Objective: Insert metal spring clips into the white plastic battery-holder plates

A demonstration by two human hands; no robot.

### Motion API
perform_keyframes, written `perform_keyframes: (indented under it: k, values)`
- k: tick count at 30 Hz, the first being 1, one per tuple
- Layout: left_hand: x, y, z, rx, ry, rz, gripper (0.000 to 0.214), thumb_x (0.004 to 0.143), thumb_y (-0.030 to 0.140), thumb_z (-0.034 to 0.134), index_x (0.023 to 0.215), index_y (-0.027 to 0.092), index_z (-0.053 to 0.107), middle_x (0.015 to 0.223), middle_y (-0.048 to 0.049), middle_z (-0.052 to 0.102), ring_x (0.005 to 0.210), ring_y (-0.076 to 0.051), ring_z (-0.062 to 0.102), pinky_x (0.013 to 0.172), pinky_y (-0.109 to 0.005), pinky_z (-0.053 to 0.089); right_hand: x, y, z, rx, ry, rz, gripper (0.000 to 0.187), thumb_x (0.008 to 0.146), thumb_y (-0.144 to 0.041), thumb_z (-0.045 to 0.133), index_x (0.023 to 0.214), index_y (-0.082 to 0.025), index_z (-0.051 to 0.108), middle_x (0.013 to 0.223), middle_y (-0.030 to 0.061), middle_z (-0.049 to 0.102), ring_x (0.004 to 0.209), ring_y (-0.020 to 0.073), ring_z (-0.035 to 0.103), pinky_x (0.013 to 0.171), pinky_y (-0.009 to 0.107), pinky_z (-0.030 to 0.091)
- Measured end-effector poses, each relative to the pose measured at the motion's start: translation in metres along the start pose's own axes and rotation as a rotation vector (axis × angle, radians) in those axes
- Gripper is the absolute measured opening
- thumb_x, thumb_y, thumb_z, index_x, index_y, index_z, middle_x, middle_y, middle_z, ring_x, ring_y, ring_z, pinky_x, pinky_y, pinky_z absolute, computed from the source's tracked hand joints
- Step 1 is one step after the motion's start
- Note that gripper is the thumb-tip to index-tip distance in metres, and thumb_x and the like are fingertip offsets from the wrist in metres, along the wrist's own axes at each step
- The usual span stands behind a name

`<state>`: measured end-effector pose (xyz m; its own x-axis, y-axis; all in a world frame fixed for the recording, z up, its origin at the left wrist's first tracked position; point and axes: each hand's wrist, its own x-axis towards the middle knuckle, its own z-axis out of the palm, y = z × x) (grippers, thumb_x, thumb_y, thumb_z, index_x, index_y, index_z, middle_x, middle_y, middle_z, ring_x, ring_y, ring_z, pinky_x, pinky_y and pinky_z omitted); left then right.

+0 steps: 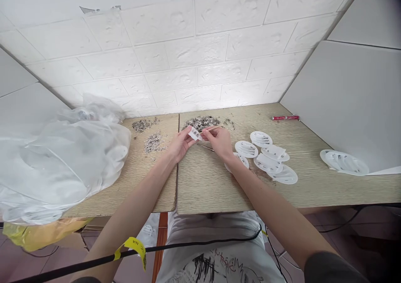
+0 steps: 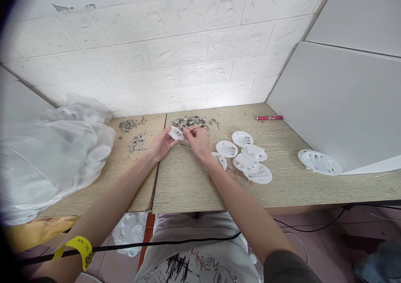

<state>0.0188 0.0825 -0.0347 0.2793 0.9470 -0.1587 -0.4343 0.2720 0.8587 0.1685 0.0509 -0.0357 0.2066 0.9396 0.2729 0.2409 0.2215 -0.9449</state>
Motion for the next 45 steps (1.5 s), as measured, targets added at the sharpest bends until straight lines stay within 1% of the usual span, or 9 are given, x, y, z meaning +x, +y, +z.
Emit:
perform_keyframes:
  k: [5,8,15,22,31,38,42,45]
  values:
    - [-0.0004,-0.0031,0.0001,-0.034,0.002,0.002,0.017,0.082,0.029,0.068,0.085,0.013,0.064,0.088,-0.0084,0.07,0.085,-0.016,0.067,0.093,-0.034,0.053,-0.0002,-0.0034,-0.0011,-0.094,0.001,-0.06,0.018,0.083,-0.025,0.058,0.075,-0.015,0.071,0.086,0.0079,0.075,0.073,0.0182,0.07,0.07,0.029,0.056]
    - [-0.0009,-0.0037,0.0002,-0.038,-0.001,0.02,0.017,0.081,0.03,0.068,0.085,0.013,0.064,0.087,-0.0079,0.07,0.085,-0.016,0.067,0.093,-0.033,0.053,-0.0003,-0.0048,-0.0017,-0.126,-0.004,-0.064,0.019,0.084,-0.024,0.057,0.075,-0.016,0.071,0.086,0.0079,0.075,0.074,0.0186,0.07,0.071,0.03,0.056]
    - [-0.0018,-0.0033,0.0,-0.03,-0.008,0.031,0.016,0.082,0.029,0.068,0.089,0.015,0.065,0.09,-0.0075,0.07,0.09,-0.017,0.067,0.094,-0.033,0.053,-0.0014,-0.0024,0.0006,-0.067,0.008,-0.058,0.017,0.083,-0.025,0.058,0.078,-0.016,0.071,0.085,0.0075,0.075,0.075,0.0192,0.07,0.073,0.031,0.056]
    - [-0.0045,-0.004,0.0002,-0.038,-0.03,0.056,0.014,0.082,0.026,0.067,0.085,0.013,0.065,0.086,-0.0073,0.07,0.088,-0.017,0.067,0.095,-0.035,0.053,-0.0003,-0.0013,-0.0008,-0.063,-0.017,-0.082,0.019,0.083,-0.026,0.058,0.076,-0.016,0.072,0.088,0.0079,0.074,0.077,0.0196,0.07,0.073,0.031,0.057]
    - [-0.0042,-0.0042,0.001,-0.015,-0.054,0.06,0.017,0.081,0.028,0.069,0.087,0.012,0.066,0.09,-0.0092,0.071,0.099,-0.02,0.066,0.098,-0.037,0.051,0.0019,-0.0027,-0.0048,-0.067,-0.056,-0.103,0.019,0.082,-0.027,0.06,0.07,-0.017,0.072,0.09,0.0076,0.074,0.085,0.0228,0.07,0.077,0.035,0.058]
    - [-0.0032,-0.0046,-0.0008,-0.027,-0.046,0.067,0.014,0.082,0.026,0.068,0.087,0.014,0.066,0.09,-0.0075,0.07,0.097,-0.019,0.067,0.097,-0.035,0.052,0.0037,-0.0022,-0.0054,-0.005,-0.075,-0.097,0.018,0.082,-0.025,0.06,0.071,-0.017,0.072,0.089,0.0072,0.074,0.08,0.0212,0.071,0.074,0.033,0.059]
    - [-0.0032,-0.004,0.0001,-0.022,-0.046,0.066,0.014,0.082,0.026,0.068,0.085,0.013,0.067,0.088,-0.0076,0.071,0.093,-0.018,0.067,0.097,-0.035,0.052,0.0048,-0.0026,-0.0065,-0.044,-0.079,-0.117,0.018,0.081,-0.024,0.06,0.07,-0.018,0.072,0.088,0.0065,0.075,0.081,0.0206,0.07,0.075,0.032,0.058]
    - [-0.0024,-0.0041,0.0009,-0.001,-0.052,0.067,0.015,0.082,0.027,0.068,0.085,0.012,0.068,0.089,-0.0082,0.071,0.093,-0.018,0.067,0.097,-0.035,0.051,0.0062,-0.0019,-0.0071,-0.104,-0.083,-0.171,0.019,0.082,-0.022,0.06,0.068,-0.019,0.072,0.087,0.0059,0.075,0.084,0.0211,0.069,0.075,0.032,0.056]
